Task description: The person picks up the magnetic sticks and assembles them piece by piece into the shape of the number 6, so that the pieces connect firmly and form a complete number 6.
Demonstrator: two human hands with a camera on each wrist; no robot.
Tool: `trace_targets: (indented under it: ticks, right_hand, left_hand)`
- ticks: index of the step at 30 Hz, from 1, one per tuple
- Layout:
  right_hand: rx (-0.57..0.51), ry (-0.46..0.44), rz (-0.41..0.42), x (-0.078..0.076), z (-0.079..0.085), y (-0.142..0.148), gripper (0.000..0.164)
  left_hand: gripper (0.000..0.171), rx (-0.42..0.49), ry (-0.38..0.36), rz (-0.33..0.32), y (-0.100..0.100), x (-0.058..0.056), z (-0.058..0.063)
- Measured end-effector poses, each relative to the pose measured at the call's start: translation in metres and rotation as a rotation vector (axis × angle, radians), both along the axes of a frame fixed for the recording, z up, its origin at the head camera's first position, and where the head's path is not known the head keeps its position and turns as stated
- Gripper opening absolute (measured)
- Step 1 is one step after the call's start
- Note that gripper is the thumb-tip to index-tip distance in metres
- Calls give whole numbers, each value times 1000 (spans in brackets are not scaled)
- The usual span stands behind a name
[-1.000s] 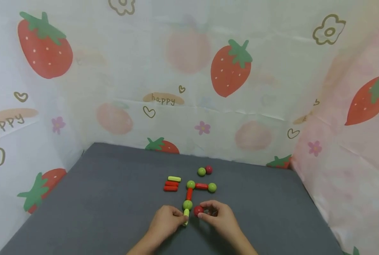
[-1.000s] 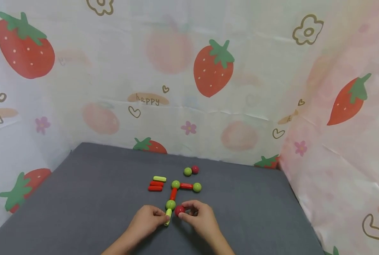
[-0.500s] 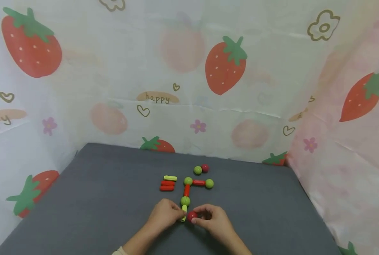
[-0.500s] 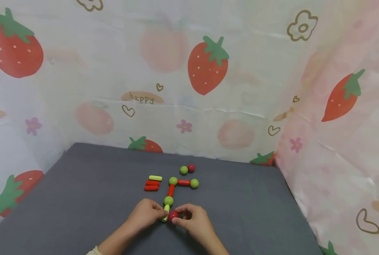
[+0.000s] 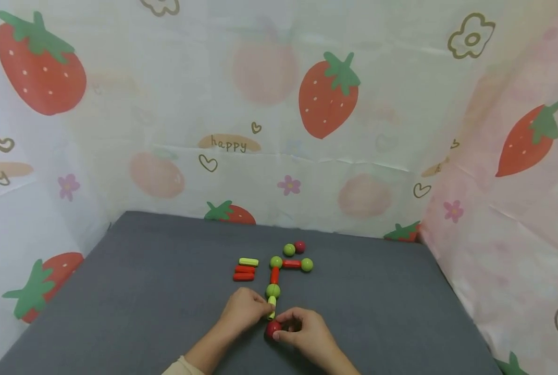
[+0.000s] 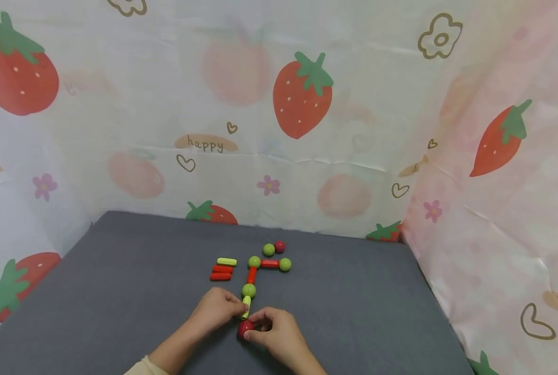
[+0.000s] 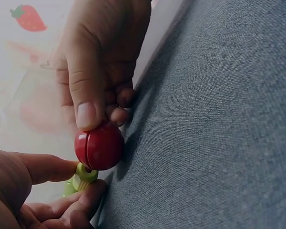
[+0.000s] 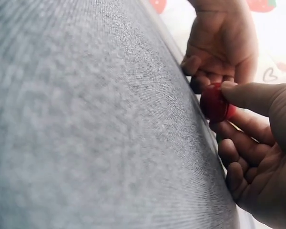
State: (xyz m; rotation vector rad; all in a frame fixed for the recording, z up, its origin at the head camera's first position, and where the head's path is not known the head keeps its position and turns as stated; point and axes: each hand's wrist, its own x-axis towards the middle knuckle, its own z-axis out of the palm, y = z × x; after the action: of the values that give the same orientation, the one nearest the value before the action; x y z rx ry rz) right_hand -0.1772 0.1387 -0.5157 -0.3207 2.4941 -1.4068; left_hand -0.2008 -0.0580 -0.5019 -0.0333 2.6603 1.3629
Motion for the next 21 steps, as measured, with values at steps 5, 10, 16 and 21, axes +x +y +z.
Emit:
trace_targets:
  ticks: [5, 10, 16, 21]
  right_hand:
    - [3, 15, -3, -1, -2, -2, 26]
    - [1, -6, -18, -1, -2, -5, 27]
    - [18, 16, -48, 1, -4, -8, 29]
    - [33, 36, -86, 3, -5, -11, 29]
  left_hand:
    - [16, 8, 11, 4, -1, -3, 1]
    - [16, 11, 6, 5, -1, -3, 4]
    - [16, 10, -5, 15, 0, -1, 5]
    - [17, 12, -16, 17, 1, 1, 5]
